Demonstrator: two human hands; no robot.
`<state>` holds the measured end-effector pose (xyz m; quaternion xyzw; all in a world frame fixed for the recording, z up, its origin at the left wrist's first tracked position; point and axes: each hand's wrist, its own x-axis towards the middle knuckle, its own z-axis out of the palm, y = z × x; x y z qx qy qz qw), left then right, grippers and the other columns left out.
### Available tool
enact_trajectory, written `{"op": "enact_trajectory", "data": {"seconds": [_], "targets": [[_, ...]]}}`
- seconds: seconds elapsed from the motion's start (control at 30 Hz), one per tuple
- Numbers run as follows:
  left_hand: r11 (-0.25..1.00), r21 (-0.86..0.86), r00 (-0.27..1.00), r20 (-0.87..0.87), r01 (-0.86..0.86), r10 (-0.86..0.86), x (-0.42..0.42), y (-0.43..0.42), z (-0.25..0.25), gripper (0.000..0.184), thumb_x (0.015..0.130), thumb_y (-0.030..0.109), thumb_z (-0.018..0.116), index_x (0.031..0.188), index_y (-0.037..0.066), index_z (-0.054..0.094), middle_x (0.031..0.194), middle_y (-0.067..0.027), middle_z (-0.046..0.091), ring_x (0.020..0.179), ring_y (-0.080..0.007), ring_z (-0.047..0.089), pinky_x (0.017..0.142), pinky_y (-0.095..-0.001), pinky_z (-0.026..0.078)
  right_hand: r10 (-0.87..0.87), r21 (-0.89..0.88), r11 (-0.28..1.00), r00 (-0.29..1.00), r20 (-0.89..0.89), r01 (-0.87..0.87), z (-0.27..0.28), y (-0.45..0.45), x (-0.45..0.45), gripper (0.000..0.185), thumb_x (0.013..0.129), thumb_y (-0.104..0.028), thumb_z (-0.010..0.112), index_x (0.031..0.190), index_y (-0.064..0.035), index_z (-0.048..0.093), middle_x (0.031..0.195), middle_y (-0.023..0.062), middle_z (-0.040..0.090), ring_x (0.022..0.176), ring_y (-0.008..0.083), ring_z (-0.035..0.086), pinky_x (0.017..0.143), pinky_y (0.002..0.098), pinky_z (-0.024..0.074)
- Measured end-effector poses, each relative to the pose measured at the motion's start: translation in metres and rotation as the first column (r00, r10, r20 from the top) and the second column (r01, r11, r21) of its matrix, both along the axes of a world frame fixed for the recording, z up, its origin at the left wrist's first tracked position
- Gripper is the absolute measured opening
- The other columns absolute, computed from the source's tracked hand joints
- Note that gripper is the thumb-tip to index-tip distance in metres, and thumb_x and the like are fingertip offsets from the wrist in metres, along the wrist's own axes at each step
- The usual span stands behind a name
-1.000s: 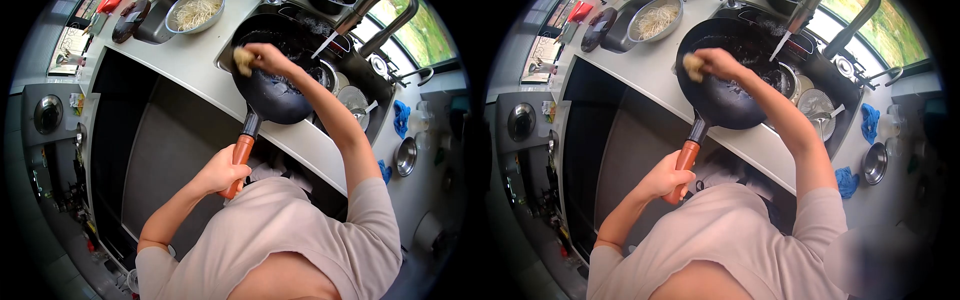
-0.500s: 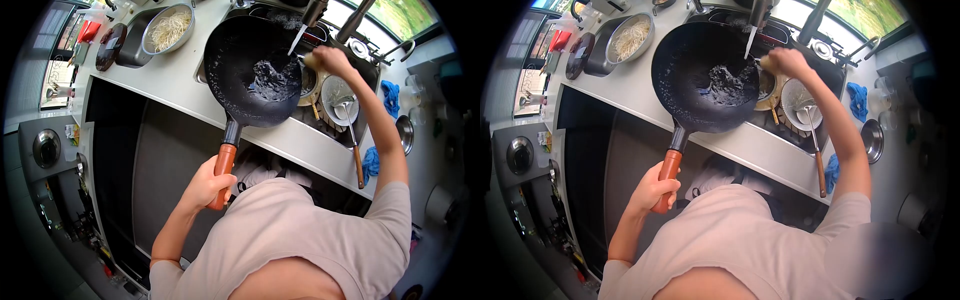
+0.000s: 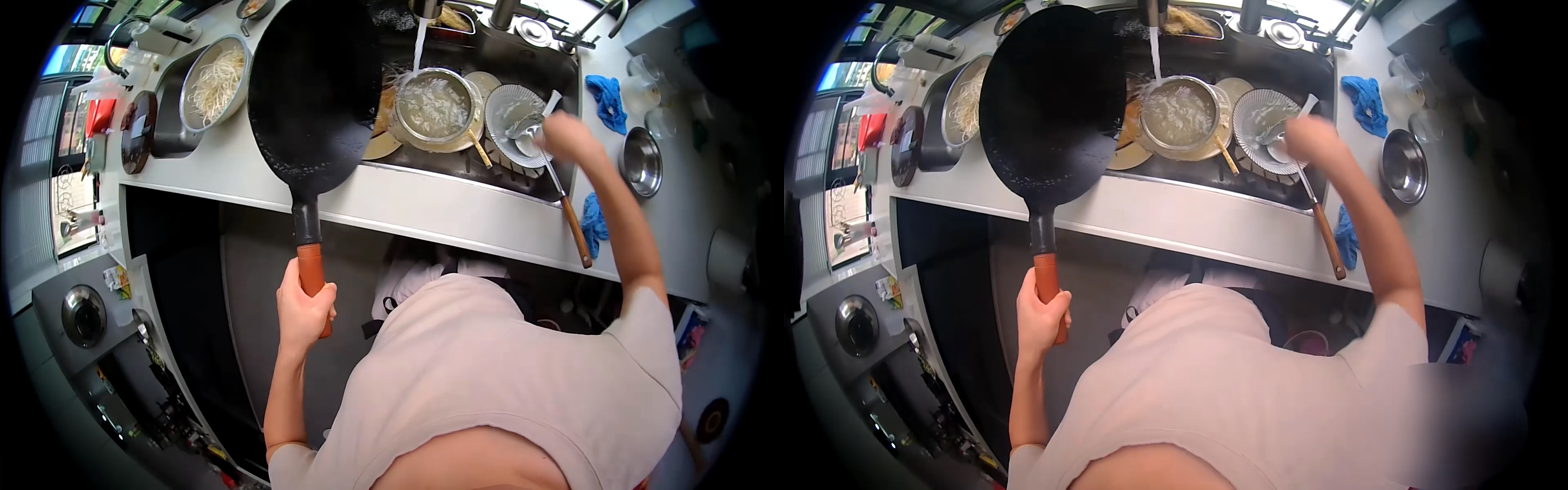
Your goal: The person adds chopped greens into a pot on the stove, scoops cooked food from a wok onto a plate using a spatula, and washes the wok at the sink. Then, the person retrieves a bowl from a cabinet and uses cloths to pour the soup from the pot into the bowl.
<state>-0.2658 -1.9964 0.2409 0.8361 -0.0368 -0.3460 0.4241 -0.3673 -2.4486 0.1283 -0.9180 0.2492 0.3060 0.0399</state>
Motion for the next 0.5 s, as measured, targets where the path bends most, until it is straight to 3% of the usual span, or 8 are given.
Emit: {"op": "enact_trajectory", "data": {"seconds": [0.07, 0.13, 0.23, 0.33, 0.43, 0.5], "targets": [[1.0, 0.005, 0.996, 0.086, 0.003, -0.004, 0.003, 0.002, -0.011, 0.03, 0.076, 0.001, 0.058, 0.105, -0.002, 0.05, 0.063, -0.0055, 0.054, 0.046, -0.0117, 0.055, 0.045, -0.0266, 0.045, -0.104, 0.067, 0.991, 0.978, -0.181, 0.118, -0.005, 0.032, -0.065, 0.042, 0.081, -0.037, 0.066, 0.101, -0.0004, 0.068, 0.102, 0.0182, 0.067, 0.091, 0.0358, 0.066, 0.08, 0.0447, 0.0533], [1.0, 0.009, 0.991, 0.135, 0.0, -0.001, 0.007, 0.005, -0.022, 0.033, 0.076, 0.001, 0.059, 0.108, -0.002, 0.05, 0.064, -0.0057, 0.056, 0.047, -0.0117, 0.055, 0.046, -0.0262, 0.045, -0.24, 0.066, 0.967, 0.965, -0.107, 0.248, -0.017, 0.056, -0.104, 0.036, 0.083, -0.028, 0.063, 0.101, 0.0032, 0.064, 0.104, 0.0208, 0.066, 0.091, 0.0378, 0.066, 0.079, 0.0461, 0.0531], [0.999, -0.03, 0.988, 0.153, -0.017, 0.021, 0.006, 0.015, -0.037, 0.035, 0.076, 0.002, 0.059, 0.11, -0.002, 0.05, 0.065, -0.0056, 0.056, 0.047, -0.0116, 0.055, 0.046, -0.0262, 0.046, -0.303, -0.034, 0.95, 0.942, 0.147, 0.311, -0.034, 0.067, -0.132, 0.023, 0.086, -0.016, 0.056, 0.096, 0.0049, 0.06, 0.101, 0.0248, 0.064, 0.089, 0.0413, 0.065, 0.078, 0.0476, 0.0522], [0.996, -0.09, 0.987, 0.155, -0.03, 0.043, 0.005, 0.024, -0.05, 0.037, 0.076, 0.002, 0.059, 0.111, -0.002, 0.05, 0.065, -0.0053, 0.056, 0.047, -0.0113, 0.055, 0.046, -0.026, 0.046, -0.389, -0.012, 0.912, 0.875, 0.287, 0.409, -0.032, 0.075, -0.143, 0.014, 0.087, -0.008, 0.05, 0.089, 0.0039, 0.057, 0.092, 0.0268, 0.063, 0.088, 0.0435, 0.063, 0.075, 0.0487, 0.0509], [0.994, -0.088, 0.978, 0.194, -0.062, 0.078, 0.0, 0.036, -0.059, 0.037, 0.076, 0.002, 0.06, 0.111, -0.002, 0.05, 0.065, -0.0048, 0.056, 0.048, -0.0109, 0.055, 0.046, -0.0258, 0.046, -0.406, 0.061, 0.908, 0.837, 0.366, 0.414, 0.005, 0.082, -0.148, 0.015, 0.088, -0.01, 0.051, 0.092, 0.004, 0.056, 0.085, 0.0273, 0.062, 0.082, 0.0456, 0.062, 0.071, 0.0481, 0.0499], [0.995, -0.057, 0.968, 0.233, -0.084, 0.095, -0.002, 0.042, -0.061, 0.036, 0.076, 0.002, 0.06, 0.111, -0.001, 0.05, 0.065, -0.0042, 0.056, 0.048, -0.0106, 0.055, 0.046, -0.0257, 0.046, -0.557, 0.295, 0.83, 0.685, 0.469, 0.473, 0.001, 0.072, -0.163, 0.017, 0.09, -0.012, 0.052, 0.097, 0.0029, 0.057, 0.076, 0.0189, 0.063, 0.066, 0.033, 0.063, 0.06, 0.0389, 0.0492]]}}
